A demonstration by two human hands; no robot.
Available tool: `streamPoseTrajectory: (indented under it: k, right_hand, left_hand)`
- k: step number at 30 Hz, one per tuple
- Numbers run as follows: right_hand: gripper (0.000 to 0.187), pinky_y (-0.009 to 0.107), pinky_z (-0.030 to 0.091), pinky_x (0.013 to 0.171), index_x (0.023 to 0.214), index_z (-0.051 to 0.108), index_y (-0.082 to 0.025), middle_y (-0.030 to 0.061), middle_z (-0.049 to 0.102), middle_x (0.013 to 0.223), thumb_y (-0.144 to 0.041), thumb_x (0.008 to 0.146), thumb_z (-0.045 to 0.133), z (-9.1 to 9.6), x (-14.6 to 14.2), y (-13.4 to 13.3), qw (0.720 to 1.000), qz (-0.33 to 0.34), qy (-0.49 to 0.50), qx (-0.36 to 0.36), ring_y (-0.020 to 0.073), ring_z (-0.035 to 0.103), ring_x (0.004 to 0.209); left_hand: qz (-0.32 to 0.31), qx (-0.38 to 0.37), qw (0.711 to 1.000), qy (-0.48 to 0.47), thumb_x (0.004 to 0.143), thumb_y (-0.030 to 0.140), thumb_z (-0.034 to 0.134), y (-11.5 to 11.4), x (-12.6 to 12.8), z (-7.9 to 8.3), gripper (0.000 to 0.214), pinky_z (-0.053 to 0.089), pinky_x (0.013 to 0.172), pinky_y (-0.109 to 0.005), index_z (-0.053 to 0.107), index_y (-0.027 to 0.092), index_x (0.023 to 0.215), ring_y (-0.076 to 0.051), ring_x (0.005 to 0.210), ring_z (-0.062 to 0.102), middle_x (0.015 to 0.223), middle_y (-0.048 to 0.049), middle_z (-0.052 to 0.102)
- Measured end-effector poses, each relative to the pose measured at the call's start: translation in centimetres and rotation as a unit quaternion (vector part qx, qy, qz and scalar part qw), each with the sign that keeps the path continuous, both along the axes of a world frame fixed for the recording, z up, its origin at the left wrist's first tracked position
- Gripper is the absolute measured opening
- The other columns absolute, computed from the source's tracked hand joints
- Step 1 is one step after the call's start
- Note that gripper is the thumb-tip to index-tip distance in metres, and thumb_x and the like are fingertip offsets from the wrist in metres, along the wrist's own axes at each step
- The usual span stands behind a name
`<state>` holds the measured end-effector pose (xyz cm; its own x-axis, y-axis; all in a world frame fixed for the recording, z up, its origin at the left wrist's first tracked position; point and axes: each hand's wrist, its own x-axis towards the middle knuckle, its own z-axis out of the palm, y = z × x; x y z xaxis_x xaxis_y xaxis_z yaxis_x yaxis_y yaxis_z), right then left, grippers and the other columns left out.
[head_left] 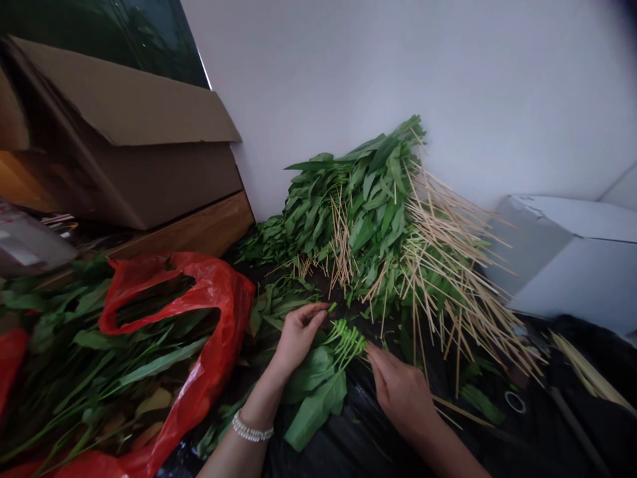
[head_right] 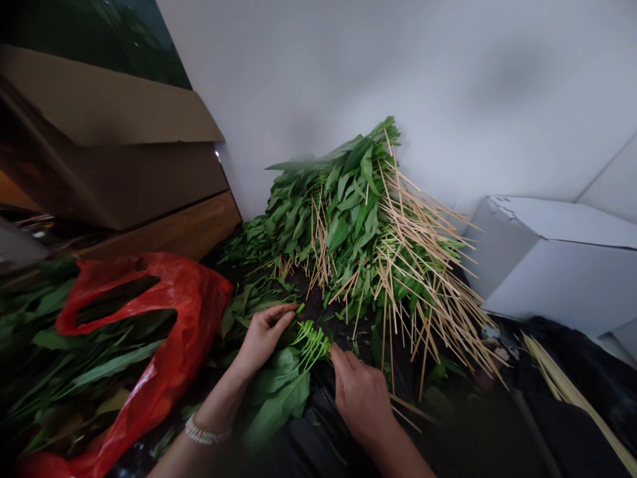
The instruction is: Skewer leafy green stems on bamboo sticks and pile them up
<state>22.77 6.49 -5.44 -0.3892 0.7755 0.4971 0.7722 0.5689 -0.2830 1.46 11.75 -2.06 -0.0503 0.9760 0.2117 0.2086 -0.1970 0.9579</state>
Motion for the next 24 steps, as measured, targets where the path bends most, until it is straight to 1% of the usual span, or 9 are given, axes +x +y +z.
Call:
streamPoseTrajectory:
  k: [3,7,17,20,24]
  right_hand:
    - [0.038,0.025,0.052,0.073,0.120,0.055,-0.015,0.0080,0.068,0.099,-0.013,0.090,0.032,-0.32,0.13,0.11,1.000,-0.011,0.009,0.000,0.0167,0.067,0.084]
    - [0.039,0.026,0.051,0.080,0.120,0.056,-0.016,0.0081,0.068,0.102,-0.013,0.089,0.032,-0.60,0.23,0.21,0.999,-0.016,0.030,-0.003,0.0167,0.067,0.087]
    - [0.036,0.029,0.050,0.087,0.117,0.057,-0.015,0.0084,0.067,0.104,-0.015,0.091,0.033,-0.55,0.10,0.21,0.998,-0.024,0.049,-0.012,0.0180,0.066,0.093]
    - [0.037,0.029,0.050,0.086,0.119,0.057,-0.016,0.0079,0.067,0.105,-0.015,0.091,0.032,-0.59,0.10,0.22,0.998,-0.026,0.048,-0.019,0.0182,0.065,0.094]
    - [0.037,0.029,0.051,0.084,0.118,0.057,-0.015,0.0081,0.068,0.101,-0.015,0.091,0.033,-0.60,0.16,0.26,0.998,-0.024,0.054,-0.023,0.0184,0.066,0.092]
  left_hand:
    - [0.003,-0.004,1.000,-0.007,0.077,0.031,0.064,-0.09,0.14,0.04,0.024,0.046,0.060,-0.023,0.072,0.013,0.092,-0.013,0.061,0.059,0.074,-0.0035,0.071]
    - [-0.007,-0.027,0.999,-0.028,0.076,0.031,0.065,-0.19,0.24,0.15,0.025,0.045,0.057,-0.022,0.072,0.013,0.091,-0.012,0.058,0.057,0.073,-0.0033,0.071]
    - [-0.021,-0.034,0.999,-0.019,0.077,0.031,0.064,-0.48,0.49,0.40,0.024,0.047,0.061,-0.023,0.072,0.013,0.092,-0.014,0.063,0.060,0.078,-0.0042,0.072]
    - [-0.029,-0.028,0.999,-0.016,0.078,0.031,0.064,-0.58,0.50,0.48,0.024,0.049,0.065,-0.024,0.072,0.013,0.092,-0.015,0.068,0.062,0.081,-0.0052,0.073]
    - [-0.058,-0.017,0.998,-0.018,0.072,0.029,0.071,-0.67,0.54,0.49,0.024,0.050,0.075,-0.027,0.072,0.014,0.091,-0.018,0.079,0.065,0.088,-0.0068,0.073]
